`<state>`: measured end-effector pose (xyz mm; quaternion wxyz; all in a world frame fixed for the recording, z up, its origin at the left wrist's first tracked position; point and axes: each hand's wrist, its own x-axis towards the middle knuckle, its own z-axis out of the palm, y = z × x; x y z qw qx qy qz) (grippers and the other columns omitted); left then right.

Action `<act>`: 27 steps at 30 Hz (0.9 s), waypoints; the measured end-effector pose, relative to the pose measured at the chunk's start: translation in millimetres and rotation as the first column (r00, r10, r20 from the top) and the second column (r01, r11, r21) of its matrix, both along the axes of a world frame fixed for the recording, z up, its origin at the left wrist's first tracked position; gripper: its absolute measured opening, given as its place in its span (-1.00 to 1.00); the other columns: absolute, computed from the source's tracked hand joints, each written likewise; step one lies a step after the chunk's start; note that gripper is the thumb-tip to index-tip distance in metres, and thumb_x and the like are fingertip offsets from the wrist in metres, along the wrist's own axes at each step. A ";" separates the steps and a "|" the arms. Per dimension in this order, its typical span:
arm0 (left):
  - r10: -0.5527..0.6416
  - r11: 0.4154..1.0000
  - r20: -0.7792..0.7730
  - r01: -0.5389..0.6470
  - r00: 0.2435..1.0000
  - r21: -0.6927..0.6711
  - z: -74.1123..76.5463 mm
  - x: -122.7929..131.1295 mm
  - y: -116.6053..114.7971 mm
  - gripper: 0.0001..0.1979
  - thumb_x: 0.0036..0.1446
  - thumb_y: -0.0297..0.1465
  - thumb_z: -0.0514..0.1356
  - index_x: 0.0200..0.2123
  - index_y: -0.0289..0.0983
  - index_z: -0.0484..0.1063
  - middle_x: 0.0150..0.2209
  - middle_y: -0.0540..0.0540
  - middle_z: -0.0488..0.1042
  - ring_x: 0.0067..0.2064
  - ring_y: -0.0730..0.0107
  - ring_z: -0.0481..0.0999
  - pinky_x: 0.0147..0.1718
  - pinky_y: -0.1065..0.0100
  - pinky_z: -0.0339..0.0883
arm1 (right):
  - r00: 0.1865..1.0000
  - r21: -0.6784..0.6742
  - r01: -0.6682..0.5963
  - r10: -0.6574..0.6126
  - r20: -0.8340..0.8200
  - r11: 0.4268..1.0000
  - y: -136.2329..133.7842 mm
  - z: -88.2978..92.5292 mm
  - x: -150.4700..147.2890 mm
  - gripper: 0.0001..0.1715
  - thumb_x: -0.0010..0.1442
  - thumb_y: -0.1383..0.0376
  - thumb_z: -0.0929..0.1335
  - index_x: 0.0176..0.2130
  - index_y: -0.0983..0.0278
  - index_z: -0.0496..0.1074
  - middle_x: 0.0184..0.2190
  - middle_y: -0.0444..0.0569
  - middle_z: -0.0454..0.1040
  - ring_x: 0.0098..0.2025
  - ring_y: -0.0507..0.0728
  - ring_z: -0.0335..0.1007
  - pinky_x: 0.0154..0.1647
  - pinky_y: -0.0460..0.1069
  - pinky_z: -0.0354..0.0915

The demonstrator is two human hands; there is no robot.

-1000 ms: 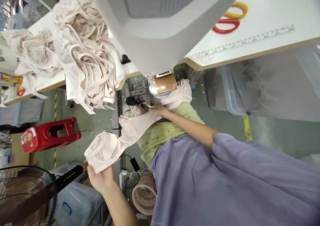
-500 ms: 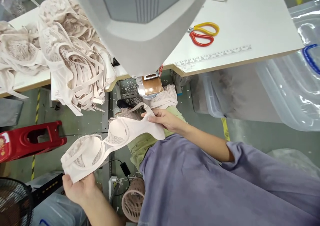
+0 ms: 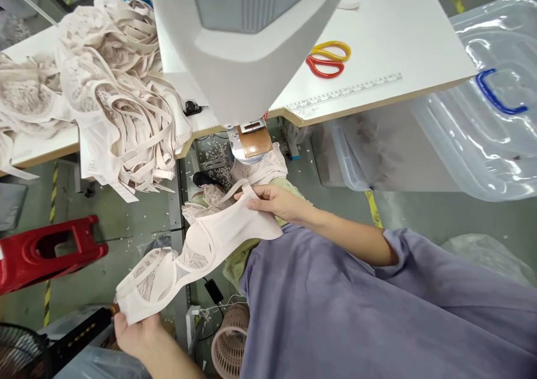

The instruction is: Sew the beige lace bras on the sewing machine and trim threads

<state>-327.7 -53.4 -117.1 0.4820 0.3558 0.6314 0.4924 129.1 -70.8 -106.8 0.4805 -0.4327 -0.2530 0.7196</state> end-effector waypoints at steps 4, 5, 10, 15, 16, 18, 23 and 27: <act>-0.012 1.000 -0.042 0.013 0.999 0.011 -2.1 -19.9 -3.2 -0.31 0.17 -0.10 0.00 0.32 -0.27 0.19 0.43 -0.19 0.11 0.42 -0.23 0.01 0.31 -0.41 -0.17 | 1.000 -0.017 -0.011 0.011 -0.002 1.000 5.6 6.4 -17.5 -0.62 0.08 0.07 0.52 -0.16 0.24 0.62 -0.14 -0.10 0.61 -0.11 0.10 0.49 -0.13 -0.08 0.40; 0.001 1.000 -0.048 0.000 0.999 0.009 -1.0 -23.1 -3.2 -0.31 0.17 -0.11 0.00 0.33 -0.27 0.17 0.44 -0.18 0.09 0.43 -0.23 0.00 0.31 -0.42 -0.18 | 1.000 -0.026 -0.017 0.017 -0.017 1.000 6.7 8.0 -22.0 -0.62 0.09 0.09 0.52 -0.14 0.24 0.62 -0.14 -0.11 0.61 -0.13 0.09 0.49 -0.13 -0.09 0.40; 0.099 0.995 0.005 -0.099 0.995 -0.033 4.2 -38.1 -3.6 -0.30 0.18 -0.17 -0.01 0.35 -0.30 0.10 0.46 -0.19 0.02 0.44 -0.21 -0.05 0.32 -0.43 -0.24 | 0.991 -0.097 -0.041 0.028 -0.131 0.994 11.4 14.5 -44.7 -0.52 0.10 0.16 0.52 0.00 0.26 0.57 -0.23 -0.09 0.62 -0.24 0.04 0.51 -0.23 -0.11 0.40; 0.077 0.997 -0.011 -0.077 0.997 0.007 3.6 -56.6 -11.1 -0.41 0.19 -0.16 -0.02 0.25 -0.20 0.28 0.38 -0.06 0.23 0.44 -0.15 0.00 0.36 -0.37 -0.20 | 0.982 -0.127 -0.063 0.039 -0.186 0.990 17.3 20.4 -65.7 -0.52 0.06 0.18 0.55 -0.03 0.30 0.58 -0.25 -0.08 0.62 -0.29 0.02 0.50 -0.26 -0.13 0.39; 0.062 0.998 -0.022 -0.061 0.998 0.024 3.6 -59.8 -13.2 -0.45 0.20 -0.16 -0.03 0.22 -0.15 0.32 0.35 0.01 0.28 0.44 -0.13 0.01 0.38 -0.35 -0.17 | 0.981 -0.134 -0.066 0.040 -0.188 0.989 18.6 21.4 -69.2 -0.52 0.05 0.18 0.55 -0.04 0.30 0.58 -0.26 -0.08 0.62 -0.30 0.01 0.50 -0.27 -0.13 0.38; 0.050 0.998 -0.031 -0.048 0.998 0.045 4.1 -64.7 -17.0 -0.52 0.21 -0.17 -0.04 0.15 -0.07 0.39 0.29 0.12 0.37 0.44 -0.08 0.03 0.39 -0.33 -0.14 | 0.981 -0.147 -0.078 0.049 -0.188 0.986 20.9 23.0 -75.3 -0.52 0.04 0.19 0.56 -0.05 0.31 0.59 -0.26 -0.09 0.62 -0.32 0.01 0.49 -0.30 -0.14 0.37; 0.077 0.996 -0.054 -0.074 0.996 0.046 7.3 -68.9 -24.0 -0.51 0.21 -0.17 -0.06 0.15 -0.06 0.37 0.26 0.11 0.40 0.41 -0.13 0.12 0.35 -0.35 -0.03 | 0.978 -0.130 -0.111 0.085 -0.191 0.985 23.0 29.9 -87.4 -0.54 0.05 0.19 0.55 -0.06 0.32 0.58 -0.27 -0.09 0.60 -0.32 0.01 0.50 -0.30 -0.13 0.40; 0.064 0.997 -0.193 -0.072 0.979 -0.031 16.9 -67.7 -26.5 -0.37 0.16 -0.13 -0.08 0.30 -0.08 0.16 0.28 0.03 0.38 0.34 -0.18 0.25 0.21 -0.42 0.14 | 0.983 -0.069 -0.138 0.129 -0.127 0.988 22.7 32.8 -90.7 -0.51 0.08 0.14 0.53 -0.03 0.30 0.56 -0.26 -0.08 0.59 -0.28 0.04 0.50 -0.27 -0.11 0.41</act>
